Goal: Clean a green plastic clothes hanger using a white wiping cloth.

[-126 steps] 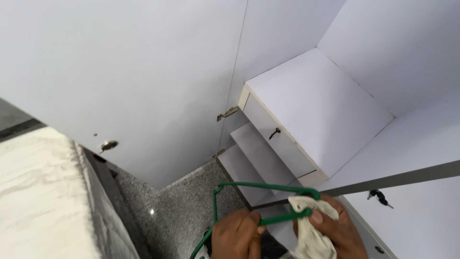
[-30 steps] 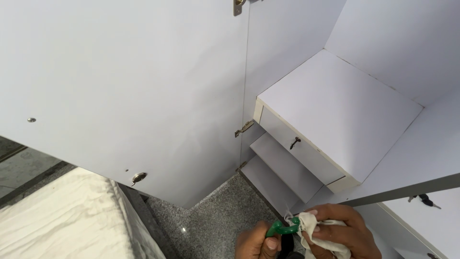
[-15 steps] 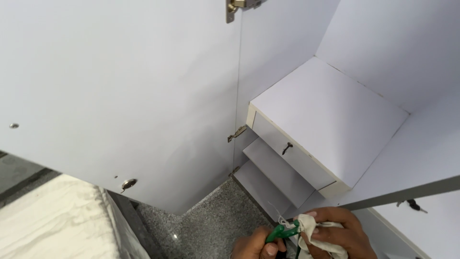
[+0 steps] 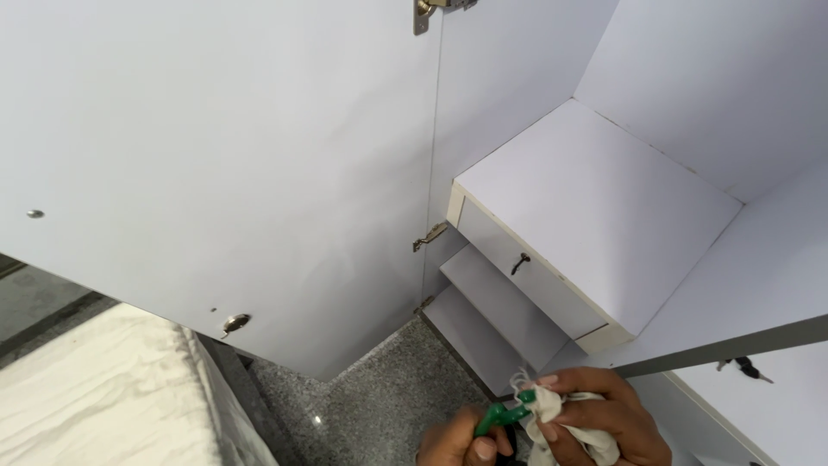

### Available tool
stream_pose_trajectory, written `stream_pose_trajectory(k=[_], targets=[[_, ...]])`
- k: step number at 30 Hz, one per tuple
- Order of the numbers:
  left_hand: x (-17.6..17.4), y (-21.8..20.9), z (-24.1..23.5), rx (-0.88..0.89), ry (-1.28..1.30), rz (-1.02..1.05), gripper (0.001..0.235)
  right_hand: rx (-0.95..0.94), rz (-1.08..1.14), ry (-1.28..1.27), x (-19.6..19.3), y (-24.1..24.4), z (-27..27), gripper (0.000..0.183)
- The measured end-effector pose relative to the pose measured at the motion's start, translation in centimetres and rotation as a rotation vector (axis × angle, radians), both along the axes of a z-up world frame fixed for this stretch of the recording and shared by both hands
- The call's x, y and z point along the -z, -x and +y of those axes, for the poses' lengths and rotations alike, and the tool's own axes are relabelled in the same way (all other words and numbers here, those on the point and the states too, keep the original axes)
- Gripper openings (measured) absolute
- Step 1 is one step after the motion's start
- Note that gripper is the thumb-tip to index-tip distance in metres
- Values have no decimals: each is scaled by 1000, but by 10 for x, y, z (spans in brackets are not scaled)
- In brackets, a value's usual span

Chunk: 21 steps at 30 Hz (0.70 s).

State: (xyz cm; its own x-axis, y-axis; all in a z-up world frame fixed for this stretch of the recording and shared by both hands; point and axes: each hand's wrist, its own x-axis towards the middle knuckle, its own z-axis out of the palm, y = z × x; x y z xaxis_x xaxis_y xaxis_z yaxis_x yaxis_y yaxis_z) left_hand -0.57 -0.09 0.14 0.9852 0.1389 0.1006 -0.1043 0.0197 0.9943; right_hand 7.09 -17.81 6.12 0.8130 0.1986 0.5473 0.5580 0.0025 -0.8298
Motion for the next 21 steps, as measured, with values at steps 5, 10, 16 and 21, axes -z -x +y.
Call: stream_pose_trajectory(k=[5,10,16,21], targets=[[23,0,-3,20,-42,-87,67,5,136,-183,1,9,7,20],[30,3,-4,29,-61,-106,67,-29,191,-161,-15,9,4,23],[34,2,3,43,-13,-79,63,-120,263,-197,-6,12,1,23],[35,7,7,-4,45,-48,62,-124,272,-102,-12,9,-1,22]])
